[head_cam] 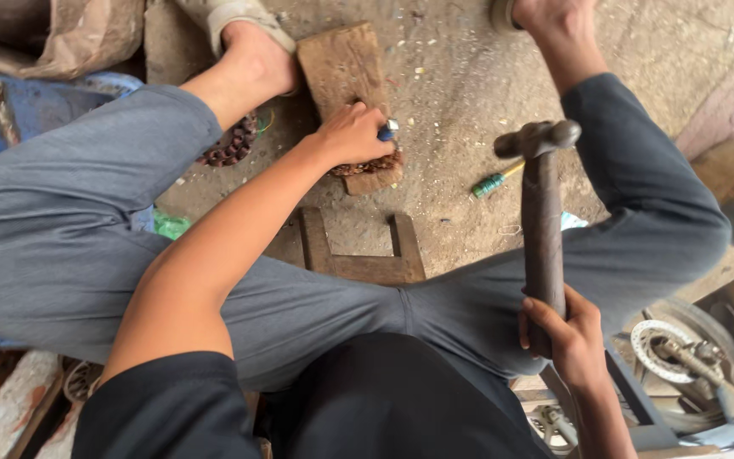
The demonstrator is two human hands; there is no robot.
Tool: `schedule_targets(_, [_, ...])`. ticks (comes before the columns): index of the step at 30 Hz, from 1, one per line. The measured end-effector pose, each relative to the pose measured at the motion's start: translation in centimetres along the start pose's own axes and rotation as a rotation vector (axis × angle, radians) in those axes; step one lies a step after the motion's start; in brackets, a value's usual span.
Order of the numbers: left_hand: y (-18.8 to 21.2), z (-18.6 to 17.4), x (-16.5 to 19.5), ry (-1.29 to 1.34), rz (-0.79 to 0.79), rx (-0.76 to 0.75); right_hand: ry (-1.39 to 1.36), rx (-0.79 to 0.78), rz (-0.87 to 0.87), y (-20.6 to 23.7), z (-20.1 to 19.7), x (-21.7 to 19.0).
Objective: The person sits on the ground and uses a hammer and a chisel to repeatedly strike a small metal ring placed on a wooden block. They adjust the ring and tool positions between strikes.
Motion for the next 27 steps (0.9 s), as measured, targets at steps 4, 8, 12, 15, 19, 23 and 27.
schedule_targets(4, [-0.4, -0.6, 1.4, -0.143, 0.052, -0.015, -0.113, 0.037, -0.042, 0.3, -0.7, 1.4])
schedule_targets(8, [1.7, -1.8, 1.3, -0.059, 0.072, -0.009, -0.161, 0.025, -0.037, 0.4, -0.4, 2.1])
schedule_targets(12, [4.9, -2.2, -0.1, 0.085, -0.069, -0.092, -0.048, -0.004, -0.066, 0.4, -0.1, 2.2])
schedule_targets(15, [6.5, -2.8, 1.0, 0.015, 0.193, 0.099, 0.022, -0.013, -0.108, 0.4, 0.0, 2.1])
schedule_targets(19, [8.4, -2.2, 1.9, 0.040, 0.448, 0.286, 0.049, -0.041, -0.127, 0.1, 0.4, 2.2])
schedule_targets(23, [7.9, -1.9, 0.5, -0.031, 0.301, 0.271, 0.051, -0.097, -0.133, -0.4, 0.9, 2.1])
schedule_targets(27, [7.2, -3.2, 0.5, -0.078, 0.288, 0.288, 0.072, -0.186, -0.128, -1.1, 1.9, 1.5])
Point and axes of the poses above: each hand's wrist, its own y-axis away from the middle knuckle, its own z-axis out of the palm, x = y × z, the point moved 6 cm from there along -y, towards the middle knuckle, and after that the axes turned 9 degrees about x, right-handed, at the moved point
